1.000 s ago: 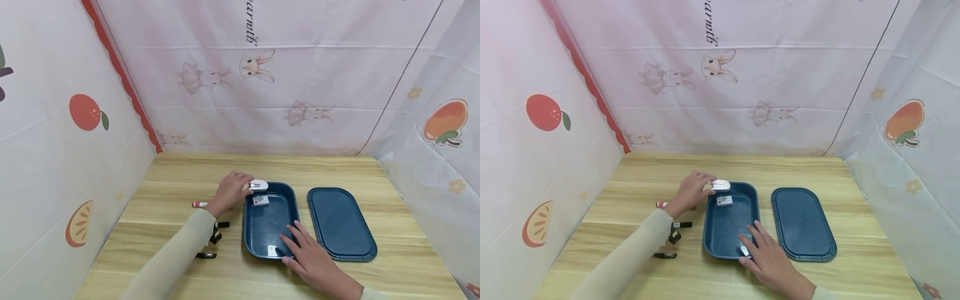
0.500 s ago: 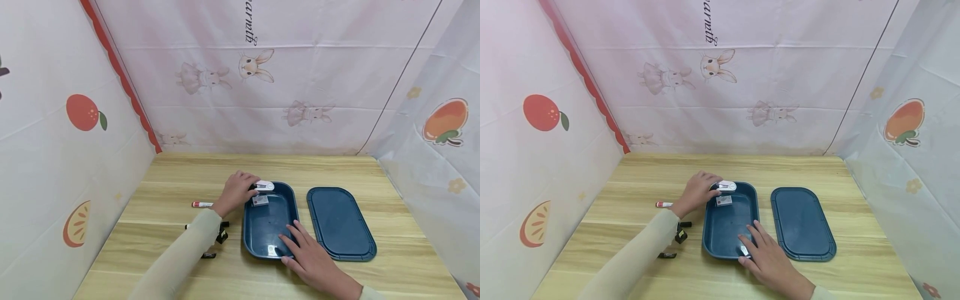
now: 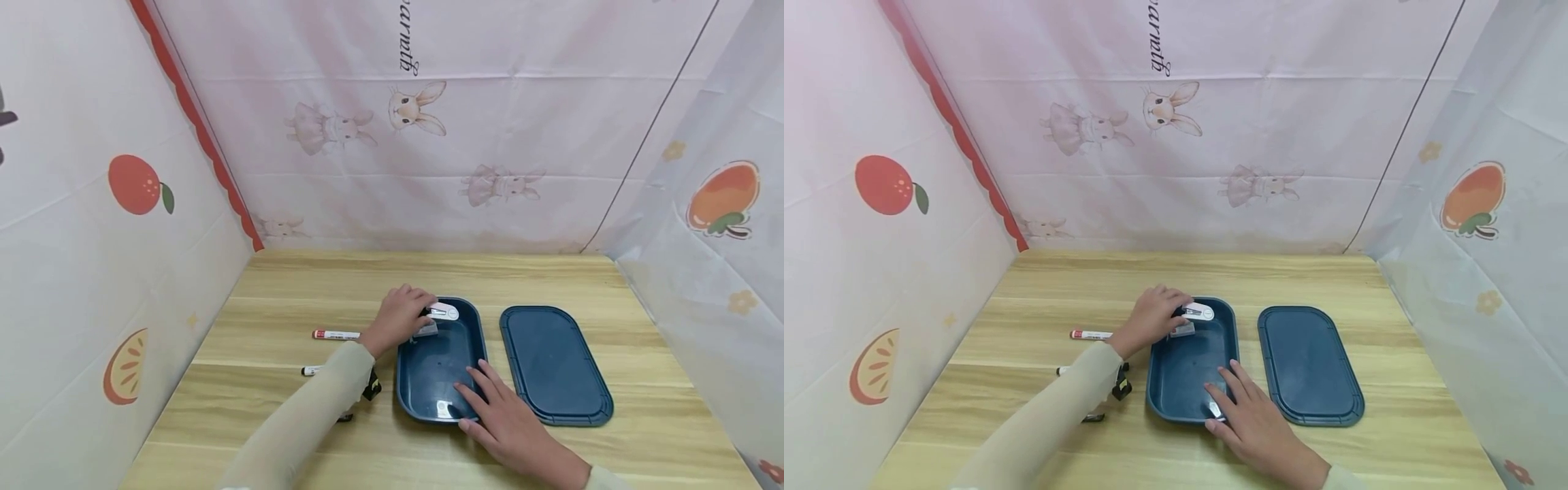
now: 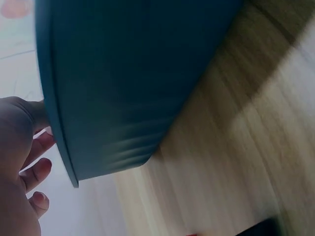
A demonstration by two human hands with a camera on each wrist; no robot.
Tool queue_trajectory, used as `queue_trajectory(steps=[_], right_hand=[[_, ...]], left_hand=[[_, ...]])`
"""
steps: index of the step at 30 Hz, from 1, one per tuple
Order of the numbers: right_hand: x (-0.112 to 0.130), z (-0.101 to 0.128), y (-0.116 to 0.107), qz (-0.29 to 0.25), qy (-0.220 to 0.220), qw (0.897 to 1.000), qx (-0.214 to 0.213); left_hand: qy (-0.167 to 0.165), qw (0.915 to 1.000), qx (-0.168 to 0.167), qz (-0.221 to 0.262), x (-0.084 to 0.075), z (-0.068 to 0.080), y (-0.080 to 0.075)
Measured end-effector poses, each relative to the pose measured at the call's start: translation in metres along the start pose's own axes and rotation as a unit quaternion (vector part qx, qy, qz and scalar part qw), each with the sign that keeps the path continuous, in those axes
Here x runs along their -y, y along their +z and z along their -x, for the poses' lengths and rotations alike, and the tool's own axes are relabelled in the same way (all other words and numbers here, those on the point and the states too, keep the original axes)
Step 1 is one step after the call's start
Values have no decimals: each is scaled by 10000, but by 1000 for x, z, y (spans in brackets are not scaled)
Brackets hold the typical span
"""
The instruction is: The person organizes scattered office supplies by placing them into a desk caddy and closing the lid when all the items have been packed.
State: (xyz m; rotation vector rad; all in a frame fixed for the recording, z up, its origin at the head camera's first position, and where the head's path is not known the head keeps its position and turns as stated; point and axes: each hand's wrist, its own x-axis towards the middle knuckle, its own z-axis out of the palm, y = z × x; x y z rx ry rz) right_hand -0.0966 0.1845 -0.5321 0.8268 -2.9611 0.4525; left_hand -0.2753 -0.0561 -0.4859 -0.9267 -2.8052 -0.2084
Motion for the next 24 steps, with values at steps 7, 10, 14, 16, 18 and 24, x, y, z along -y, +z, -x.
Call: queue_trajectory(steps=[7,10,14,16,18,24], right_hand=[[-1,0,-1,34,-19,10000,-23],[0,0,-1,34,-17,10000,14],[1,1,-2,-28,15,10000,60],[1,1,-2,-61,20,10000,68],[2,1,-1,-74,19,10000,57],[2,0,1,-67,-39,10000,-40]], left_hand=[[-17,9999,123,-84,-8,-4,7],[-27,9999,118,-87,-11,-6,10],[-67,9999,113,-46,-18,-8,14],[-94,9998,134,-72,-20,-8,16],[-114,9997,159,-118,-22,-9,19],[-219,9993,302,-91,-25,-14,26]])
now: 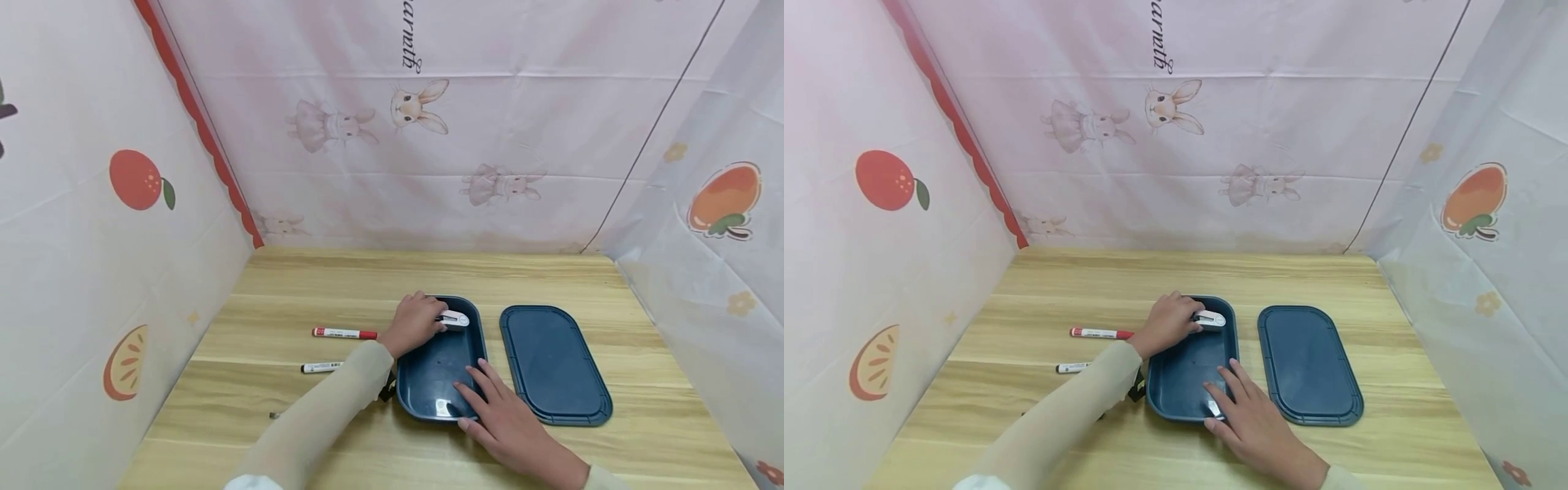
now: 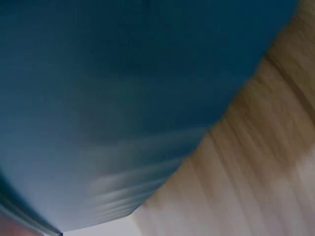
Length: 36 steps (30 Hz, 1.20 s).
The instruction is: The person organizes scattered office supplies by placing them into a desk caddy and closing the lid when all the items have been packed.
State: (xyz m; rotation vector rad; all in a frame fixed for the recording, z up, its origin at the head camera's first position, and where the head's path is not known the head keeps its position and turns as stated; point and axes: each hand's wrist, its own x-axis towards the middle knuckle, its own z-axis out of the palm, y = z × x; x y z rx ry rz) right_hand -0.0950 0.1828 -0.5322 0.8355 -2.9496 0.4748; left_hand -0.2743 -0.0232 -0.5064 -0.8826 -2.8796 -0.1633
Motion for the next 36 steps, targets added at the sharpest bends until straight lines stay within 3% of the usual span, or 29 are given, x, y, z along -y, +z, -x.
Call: queue_trajectory(steps=[10,19,29,36], right_hand=[[0,0,0,97,-78,9999,-110],[-1,-1,2,204,-155,9993,-269],[-2,-1,1,36,22,9999,111],[-2,-1,1,-3,19,10000,87]], left_hand=[[-6,9992,376,-126,-3,-5,-2],[44,9956,611,-715,-6,-7,2],[-61,9964,657,-528,-7,-5,-2],[-206,9966,772,-209,-8,-4,-8]])
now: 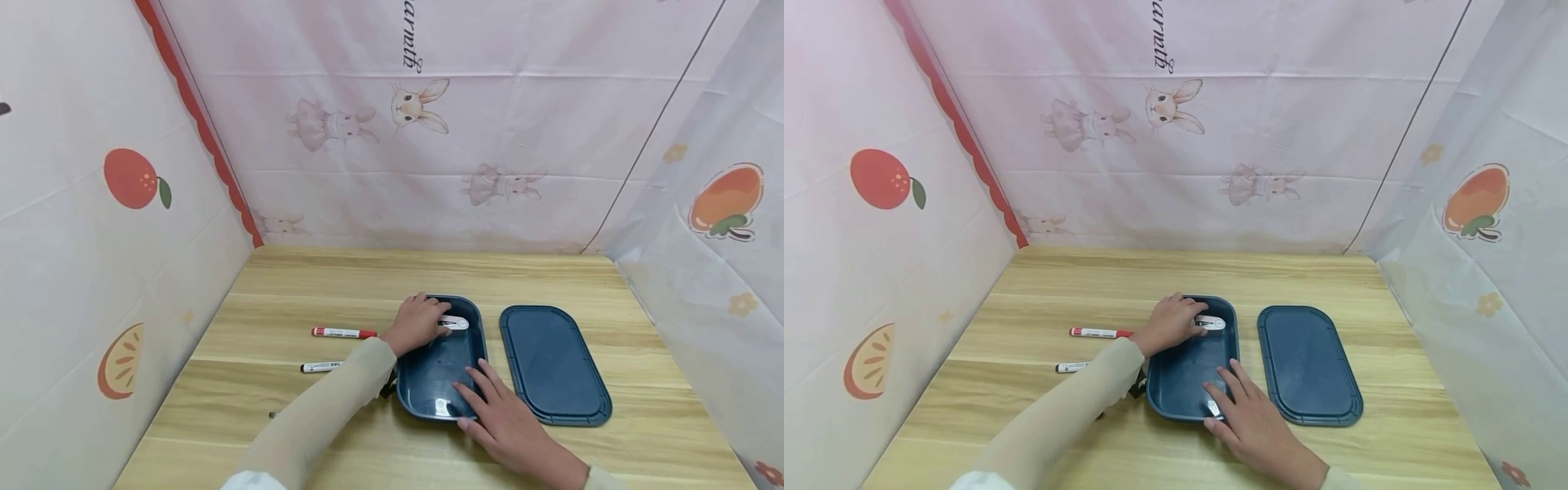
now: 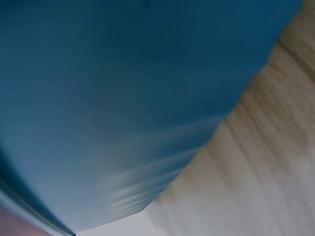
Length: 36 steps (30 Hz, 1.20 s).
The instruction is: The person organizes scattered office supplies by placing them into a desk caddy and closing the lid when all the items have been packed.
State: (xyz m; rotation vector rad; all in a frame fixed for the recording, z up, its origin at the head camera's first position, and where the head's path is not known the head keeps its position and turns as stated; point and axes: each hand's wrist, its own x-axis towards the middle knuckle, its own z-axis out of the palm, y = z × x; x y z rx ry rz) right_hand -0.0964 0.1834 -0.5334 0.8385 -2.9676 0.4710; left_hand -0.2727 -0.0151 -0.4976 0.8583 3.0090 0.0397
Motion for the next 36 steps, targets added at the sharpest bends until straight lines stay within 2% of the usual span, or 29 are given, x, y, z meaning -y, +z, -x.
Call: queue_trajectory(steps=[4,11,17,24,30,36], right_hand=[[0,0,0,-7,-17,10000,-19],[0,-1,0,7,-20,10000,-20],[0,0,-1,7,11,10000,-17],[1,-1,-1,33,30,10000,6],[2,-1,-2,69,75,9999,0],[3,0,-3,70,129,9999,31]], left_hand=[[-25,9999,15,116,0,3,-3],[116,9996,-173,208,6,8,-5],[432,9983,-401,-20,18,13,-6],[682,9969,-401,-49,35,22,-9],[736,9959,-522,46,48,29,-12],[583,9964,-594,157,58,36,-12]])
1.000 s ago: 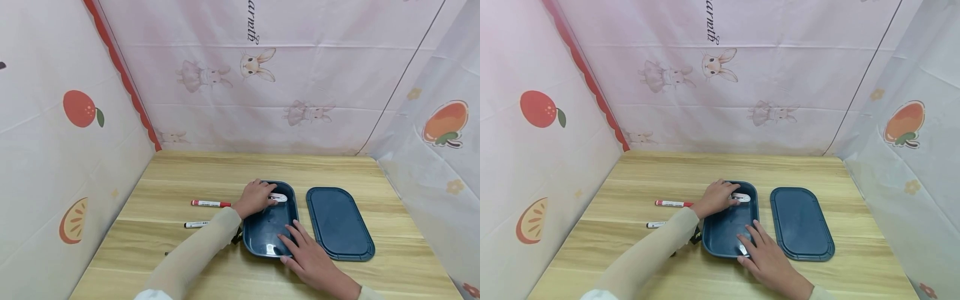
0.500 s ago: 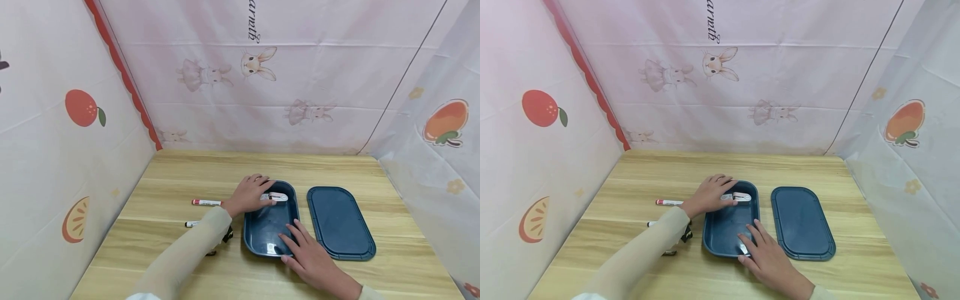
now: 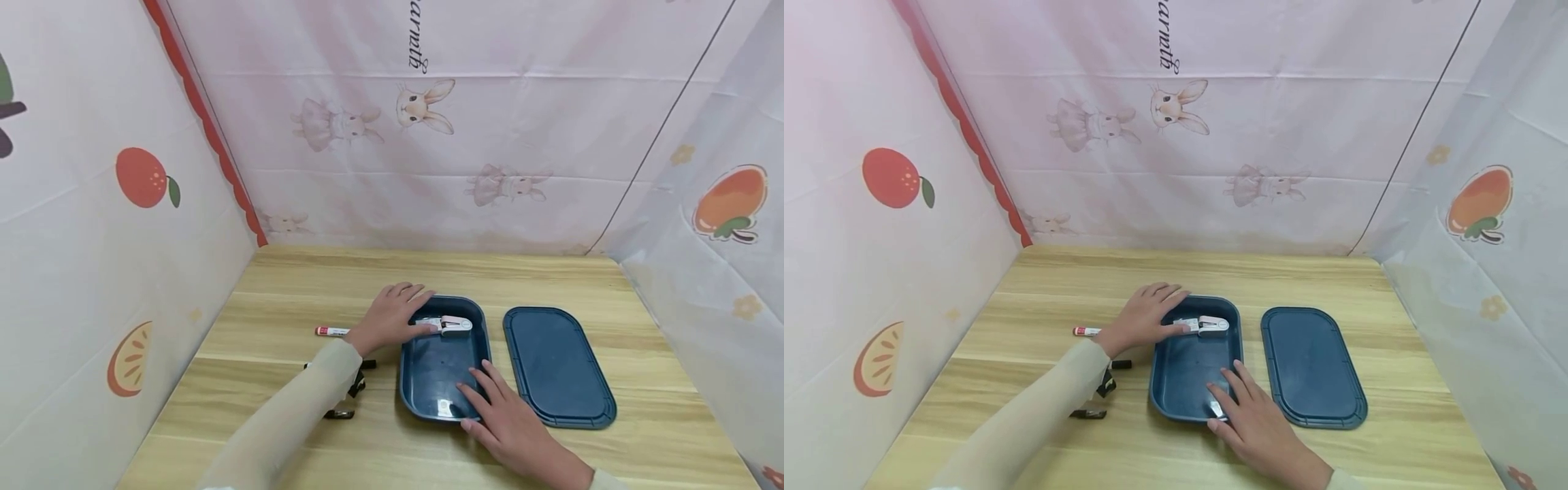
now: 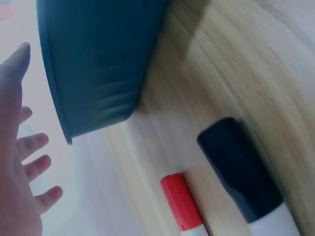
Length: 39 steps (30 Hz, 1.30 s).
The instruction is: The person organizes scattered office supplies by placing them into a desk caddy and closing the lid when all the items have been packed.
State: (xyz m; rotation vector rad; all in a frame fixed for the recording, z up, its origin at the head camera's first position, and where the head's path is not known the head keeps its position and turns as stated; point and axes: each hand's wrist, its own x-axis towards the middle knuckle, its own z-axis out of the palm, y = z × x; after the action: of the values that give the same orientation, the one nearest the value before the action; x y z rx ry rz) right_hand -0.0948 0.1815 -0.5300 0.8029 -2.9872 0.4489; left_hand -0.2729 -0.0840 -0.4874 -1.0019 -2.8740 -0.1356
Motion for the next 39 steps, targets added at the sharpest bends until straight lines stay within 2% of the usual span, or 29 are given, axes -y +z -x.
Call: queue_trajectory(steps=[8,16,23,30,39], right_hand=[[-1,0,2,43,33,10000,-21],[0,0,3,61,34,10000,-65],[1,0,3,107,17,9999,-114],[1,-1,2,33,24,10000,-74],[2,-1,0,-36,7,10000,-63]], left_hand=[[-195,9996,-156,-153,11,8,-4],[-492,9988,-35,-63,24,19,-9],[-586,9982,-132,60,40,32,-5],[-746,9962,-79,447,55,46,-4],[-856,9958,16,332,74,64,1]])
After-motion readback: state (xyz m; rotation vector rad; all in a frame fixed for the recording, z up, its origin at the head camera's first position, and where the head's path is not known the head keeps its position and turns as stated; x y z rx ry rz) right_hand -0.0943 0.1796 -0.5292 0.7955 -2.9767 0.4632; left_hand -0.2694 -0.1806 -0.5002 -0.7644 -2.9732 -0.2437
